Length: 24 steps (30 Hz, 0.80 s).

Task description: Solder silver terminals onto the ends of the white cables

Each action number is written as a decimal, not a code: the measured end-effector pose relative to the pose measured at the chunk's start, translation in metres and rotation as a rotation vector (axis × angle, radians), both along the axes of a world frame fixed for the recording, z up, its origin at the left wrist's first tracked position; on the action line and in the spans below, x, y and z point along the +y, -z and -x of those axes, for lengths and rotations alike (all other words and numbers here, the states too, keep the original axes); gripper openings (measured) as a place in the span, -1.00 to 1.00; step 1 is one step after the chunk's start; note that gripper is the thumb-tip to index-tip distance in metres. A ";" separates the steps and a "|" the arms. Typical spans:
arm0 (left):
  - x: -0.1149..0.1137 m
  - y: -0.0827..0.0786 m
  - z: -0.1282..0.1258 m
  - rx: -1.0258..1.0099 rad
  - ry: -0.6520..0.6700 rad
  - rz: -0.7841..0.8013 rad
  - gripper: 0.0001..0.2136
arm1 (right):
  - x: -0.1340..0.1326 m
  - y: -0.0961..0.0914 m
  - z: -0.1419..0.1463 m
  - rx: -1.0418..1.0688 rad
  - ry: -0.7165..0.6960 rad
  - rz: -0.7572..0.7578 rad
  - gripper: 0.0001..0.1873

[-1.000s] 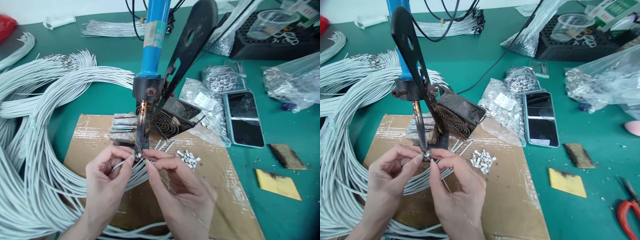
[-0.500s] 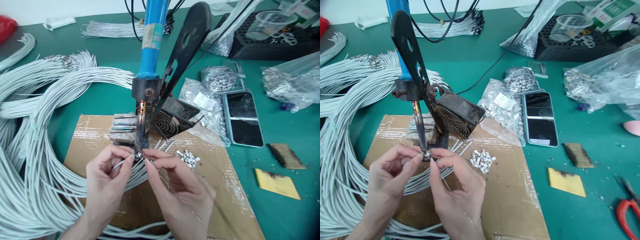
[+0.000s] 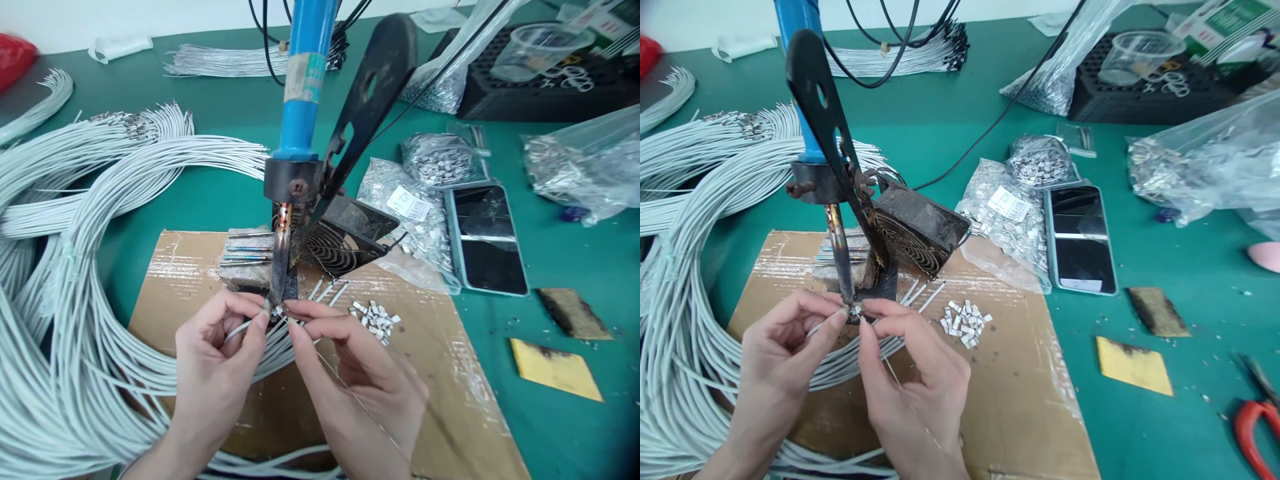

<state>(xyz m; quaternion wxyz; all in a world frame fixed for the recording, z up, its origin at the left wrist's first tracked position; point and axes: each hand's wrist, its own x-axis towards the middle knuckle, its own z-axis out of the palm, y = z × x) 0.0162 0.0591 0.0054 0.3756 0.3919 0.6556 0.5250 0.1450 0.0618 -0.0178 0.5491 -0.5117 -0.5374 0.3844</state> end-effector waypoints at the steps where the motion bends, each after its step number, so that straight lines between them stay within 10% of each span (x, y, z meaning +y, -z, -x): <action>1: 0.000 0.000 -0.001 -0.006 -0.010 -0.002 -0.87 | 0.000 0.000 0.000 0.001 0.001 0.000 -0.82; 24: -0.005 0.001 -0.005 0.000 -0.054 -0.032 -0.88 | -0.003 0.006 0.000 -0.042 -0.005 -0.104 -0.74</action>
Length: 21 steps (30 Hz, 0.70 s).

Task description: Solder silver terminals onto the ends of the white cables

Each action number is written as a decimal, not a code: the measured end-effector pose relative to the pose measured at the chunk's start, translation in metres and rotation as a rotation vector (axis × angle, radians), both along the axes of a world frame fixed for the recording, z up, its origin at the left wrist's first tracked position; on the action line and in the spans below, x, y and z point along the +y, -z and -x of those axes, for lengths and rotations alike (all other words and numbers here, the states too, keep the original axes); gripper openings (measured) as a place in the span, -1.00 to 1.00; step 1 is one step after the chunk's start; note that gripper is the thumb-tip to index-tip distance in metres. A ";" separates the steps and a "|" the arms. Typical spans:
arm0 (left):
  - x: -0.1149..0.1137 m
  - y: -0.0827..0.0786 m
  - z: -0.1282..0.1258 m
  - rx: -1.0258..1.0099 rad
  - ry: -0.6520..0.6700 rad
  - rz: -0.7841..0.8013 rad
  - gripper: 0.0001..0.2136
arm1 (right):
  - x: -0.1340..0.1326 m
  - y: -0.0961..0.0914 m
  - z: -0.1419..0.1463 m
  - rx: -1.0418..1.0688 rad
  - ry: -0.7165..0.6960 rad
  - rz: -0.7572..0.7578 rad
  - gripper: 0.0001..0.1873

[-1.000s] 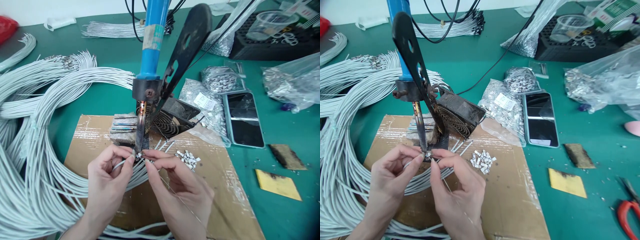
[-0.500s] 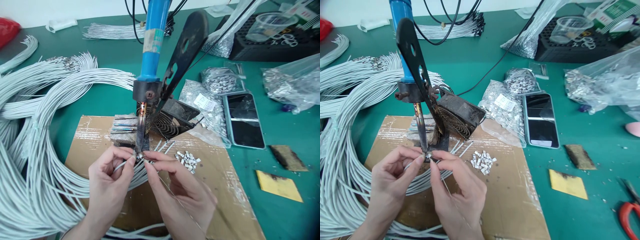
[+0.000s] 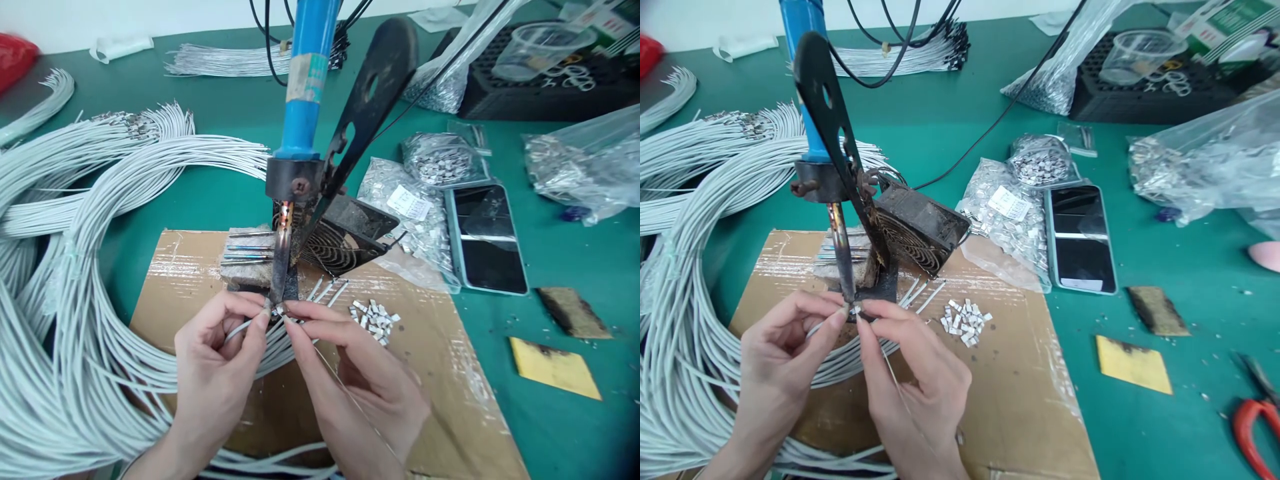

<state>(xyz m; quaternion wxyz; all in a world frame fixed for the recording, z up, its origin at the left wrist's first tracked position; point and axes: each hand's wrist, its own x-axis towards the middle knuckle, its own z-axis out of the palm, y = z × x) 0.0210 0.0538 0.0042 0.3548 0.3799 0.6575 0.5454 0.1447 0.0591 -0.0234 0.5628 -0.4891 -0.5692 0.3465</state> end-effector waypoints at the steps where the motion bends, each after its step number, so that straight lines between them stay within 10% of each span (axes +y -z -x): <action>1: 0.000 0.000 0.000 -0.003 -0.003 0.000 -0.88 | 0.000 0.000 0.000 -0.003 -0.001 -0.005 -0.74; 16: 0.002 0.000 0.005 -0.023 0.062 0.026 -0.88 | -0.004 0.000 0.000 0.040 -0.040 0.067 -0.81; 21: -0.019 0.009 0.003 -0.070 0.147 0.151 -0.87 | -0.003 -0.002 -0.020 0.100 0.253 0.156 -0.96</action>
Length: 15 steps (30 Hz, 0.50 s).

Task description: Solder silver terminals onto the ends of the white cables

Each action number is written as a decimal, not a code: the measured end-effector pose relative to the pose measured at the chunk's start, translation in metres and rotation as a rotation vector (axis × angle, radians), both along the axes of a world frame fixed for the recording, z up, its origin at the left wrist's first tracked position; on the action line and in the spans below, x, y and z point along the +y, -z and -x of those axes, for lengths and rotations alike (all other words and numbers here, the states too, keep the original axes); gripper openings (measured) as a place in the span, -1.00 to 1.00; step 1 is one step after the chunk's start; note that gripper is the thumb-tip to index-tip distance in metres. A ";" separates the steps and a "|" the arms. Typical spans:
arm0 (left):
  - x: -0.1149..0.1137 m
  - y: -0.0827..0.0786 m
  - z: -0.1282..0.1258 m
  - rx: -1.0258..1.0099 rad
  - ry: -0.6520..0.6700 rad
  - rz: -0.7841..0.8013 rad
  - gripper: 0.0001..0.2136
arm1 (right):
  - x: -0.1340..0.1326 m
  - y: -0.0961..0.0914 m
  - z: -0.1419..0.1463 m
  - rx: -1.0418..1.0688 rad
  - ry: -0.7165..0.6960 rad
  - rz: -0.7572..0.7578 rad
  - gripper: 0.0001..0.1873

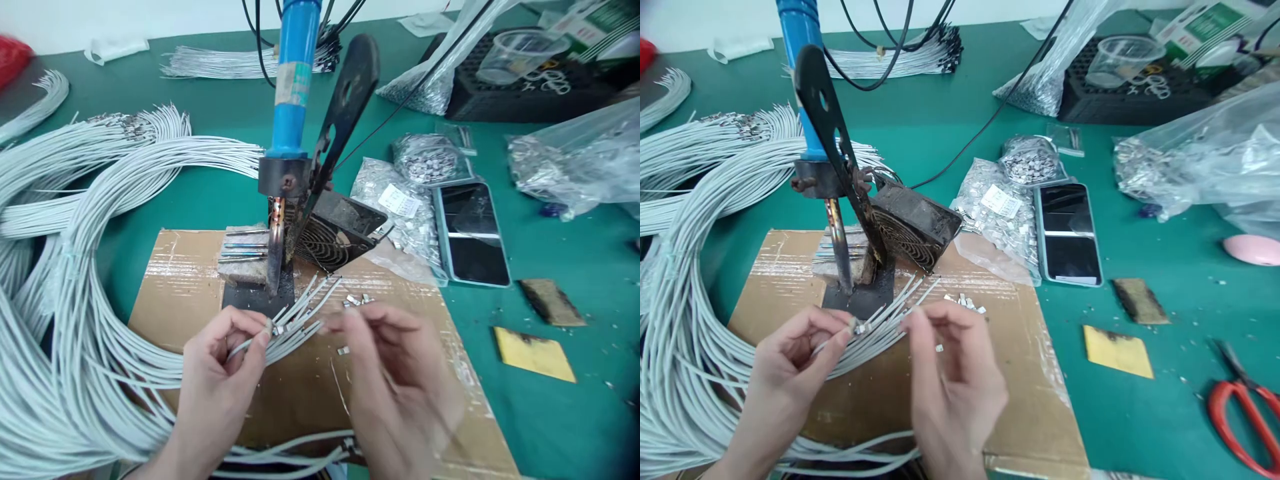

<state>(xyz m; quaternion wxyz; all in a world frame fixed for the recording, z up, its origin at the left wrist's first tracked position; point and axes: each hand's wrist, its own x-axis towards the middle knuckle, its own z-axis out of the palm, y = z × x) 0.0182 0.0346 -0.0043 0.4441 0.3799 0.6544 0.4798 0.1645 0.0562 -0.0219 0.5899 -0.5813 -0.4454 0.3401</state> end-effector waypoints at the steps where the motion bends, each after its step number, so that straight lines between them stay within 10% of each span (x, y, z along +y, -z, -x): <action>1: -0.008 0.004 -0.001 0.003 0.018 0.025 -0.86 | 0.001 0.002 -0.009 0.060 0.061 0.017 -0.92; 6: -0.047 0.031 -0.006 0.181 0.401 0.025 -0.87 | 0.001 0.016 -0.063 0.446 0.123 0.074 -0.51; 10: -0.063 0.042 0.003 0.504 0.649 -0.425 -0.83 | -0.006 0.027 -0.086 0.416 0.163 0.128 -0.45; 15: -0.067 0.039 0.028 1.022 0.517 -0.552 -0.70 | -0.011 0.033 -0.084 0.331 0.104 0.163 -0.40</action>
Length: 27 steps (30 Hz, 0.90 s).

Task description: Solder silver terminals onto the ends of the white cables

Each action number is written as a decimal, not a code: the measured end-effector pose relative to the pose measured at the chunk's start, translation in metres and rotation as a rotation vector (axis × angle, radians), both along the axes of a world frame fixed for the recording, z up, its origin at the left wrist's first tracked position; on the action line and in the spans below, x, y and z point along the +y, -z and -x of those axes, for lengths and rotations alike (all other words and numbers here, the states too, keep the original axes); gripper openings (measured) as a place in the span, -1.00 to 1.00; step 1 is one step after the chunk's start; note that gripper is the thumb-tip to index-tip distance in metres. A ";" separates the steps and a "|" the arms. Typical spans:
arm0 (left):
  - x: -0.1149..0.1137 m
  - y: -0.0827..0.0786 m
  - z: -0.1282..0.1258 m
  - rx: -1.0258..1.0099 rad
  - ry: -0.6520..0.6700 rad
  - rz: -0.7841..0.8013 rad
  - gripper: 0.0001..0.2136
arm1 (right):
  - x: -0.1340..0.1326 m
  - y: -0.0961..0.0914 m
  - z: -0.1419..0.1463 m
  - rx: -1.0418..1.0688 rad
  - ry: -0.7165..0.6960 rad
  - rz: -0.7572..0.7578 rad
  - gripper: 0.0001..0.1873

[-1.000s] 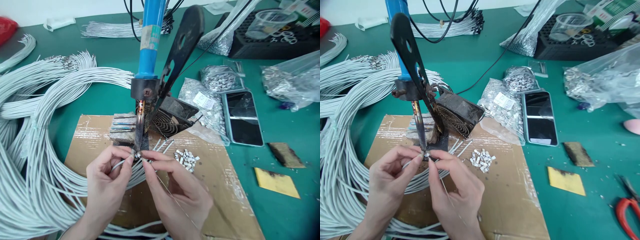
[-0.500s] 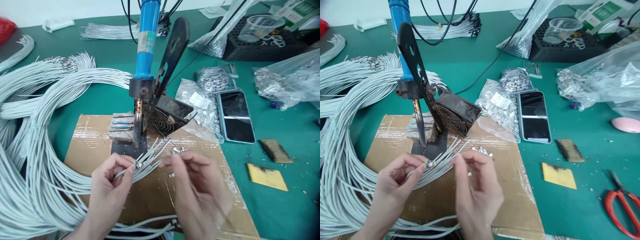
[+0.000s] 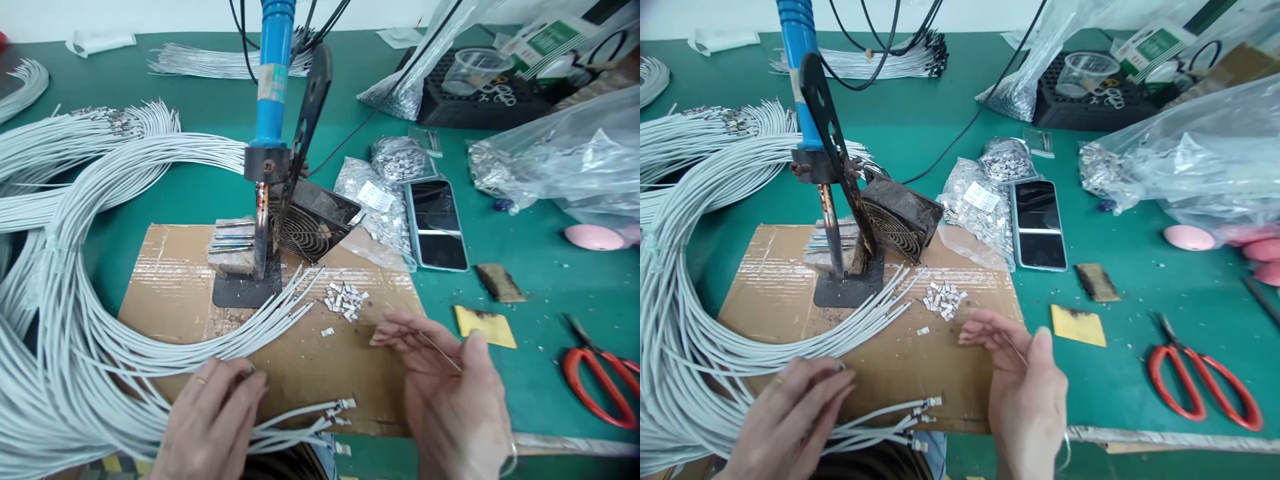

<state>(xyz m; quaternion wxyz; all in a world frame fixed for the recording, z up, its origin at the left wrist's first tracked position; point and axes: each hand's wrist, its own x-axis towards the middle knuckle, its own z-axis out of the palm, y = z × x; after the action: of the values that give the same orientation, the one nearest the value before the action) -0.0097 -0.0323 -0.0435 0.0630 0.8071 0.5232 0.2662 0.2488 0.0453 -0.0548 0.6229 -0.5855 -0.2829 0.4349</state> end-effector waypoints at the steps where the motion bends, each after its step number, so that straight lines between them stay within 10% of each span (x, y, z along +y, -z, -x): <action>1: 0.001 0.000 0.005 0.076 -0.035 -0.045 -0.72 | 0.000 0.000 0.002 -0.017 -0.018 -0.003 -0.39; 11: 0.010 -0.003 0.031 0.029 -0.122 0.091 -0.90 | -0.004 0.005 0.006 -0.066 -0.074 0.019 -0.38; 17: 0.010 -0.031 0.021 -0.251 -0.235 0.421 -0.91 | -0.011 0.007 0.007 -0.065 -0.113 -0.009 -0.41; 23: 0.023 -0.054 -0.013 -0.540 -0.083 0.982 -0.93 | -0.018 -0.004 0.022 -0.226 -0.286 -0.015 -0.57; 27: 0.037 -0.061 -0.031 -0.793 -0.274 1.067 -0.81 | -0.023 -0.021 0.042 -0.145 -0.456 -0.001 -0.73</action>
<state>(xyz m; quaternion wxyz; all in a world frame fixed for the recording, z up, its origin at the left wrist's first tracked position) 0.0212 0.0042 0.0177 0.6056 0.4333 0.6176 0.2532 0.2071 0.0226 -0.0340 0.4870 -0.5358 -0.4522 0.5209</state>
